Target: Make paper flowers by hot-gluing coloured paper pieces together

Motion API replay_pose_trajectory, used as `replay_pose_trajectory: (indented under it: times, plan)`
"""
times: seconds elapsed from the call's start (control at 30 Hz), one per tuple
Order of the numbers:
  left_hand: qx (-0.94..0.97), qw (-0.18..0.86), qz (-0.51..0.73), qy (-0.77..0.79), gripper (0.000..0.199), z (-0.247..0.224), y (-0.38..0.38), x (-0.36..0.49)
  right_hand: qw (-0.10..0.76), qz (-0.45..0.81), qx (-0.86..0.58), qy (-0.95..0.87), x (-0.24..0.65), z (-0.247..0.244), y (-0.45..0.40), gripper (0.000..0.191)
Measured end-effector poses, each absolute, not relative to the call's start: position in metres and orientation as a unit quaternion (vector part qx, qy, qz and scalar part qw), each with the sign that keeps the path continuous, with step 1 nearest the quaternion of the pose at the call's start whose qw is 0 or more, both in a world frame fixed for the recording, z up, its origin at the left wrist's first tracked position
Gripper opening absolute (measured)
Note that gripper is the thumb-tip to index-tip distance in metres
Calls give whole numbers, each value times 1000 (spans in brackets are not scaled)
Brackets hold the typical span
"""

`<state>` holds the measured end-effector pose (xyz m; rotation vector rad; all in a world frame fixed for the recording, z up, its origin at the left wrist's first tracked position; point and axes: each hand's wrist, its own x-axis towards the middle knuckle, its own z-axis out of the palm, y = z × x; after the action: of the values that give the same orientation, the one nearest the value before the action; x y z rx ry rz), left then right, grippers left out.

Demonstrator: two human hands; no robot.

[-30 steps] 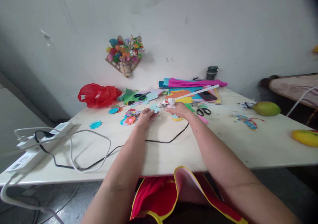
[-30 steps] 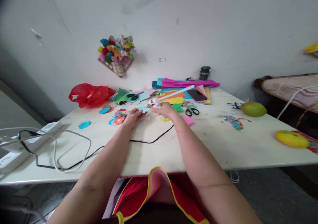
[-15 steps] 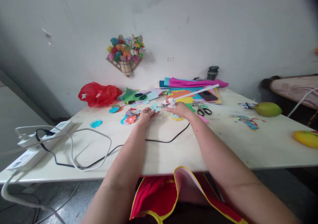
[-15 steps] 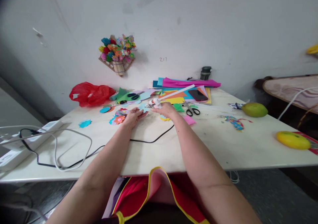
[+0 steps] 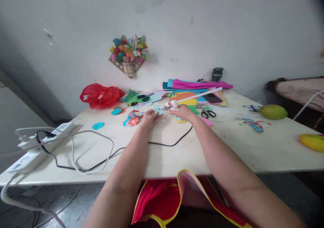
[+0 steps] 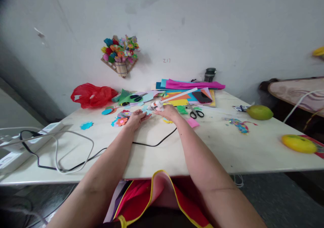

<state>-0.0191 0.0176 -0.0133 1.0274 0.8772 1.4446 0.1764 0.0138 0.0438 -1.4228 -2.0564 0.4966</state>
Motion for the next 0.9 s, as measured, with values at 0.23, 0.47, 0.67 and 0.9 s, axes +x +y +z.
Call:
replay_pose_trajectory:
  times: [0.23, 0.47, 0.67, 0.9]
  plan:
    - [435, 550, 608, 372, 23, -14, 18, -20, 275, 161, -553, -770, 176, 45, 13, 37]
    - [424, 551, 617, 369, 22, -13, 18, -20, 270, 178, -552, -769, 177, 45, 13, 37]
    - [414, 556, 615, 376, 19, -9, 15, -19, 275, 204, -547, -764, 176, 49, 10, 35]
    - [397, 572, 611, 376, 16, -8, 13, -20, 318, 284, -539, -726, 176, 47, 9, 35]
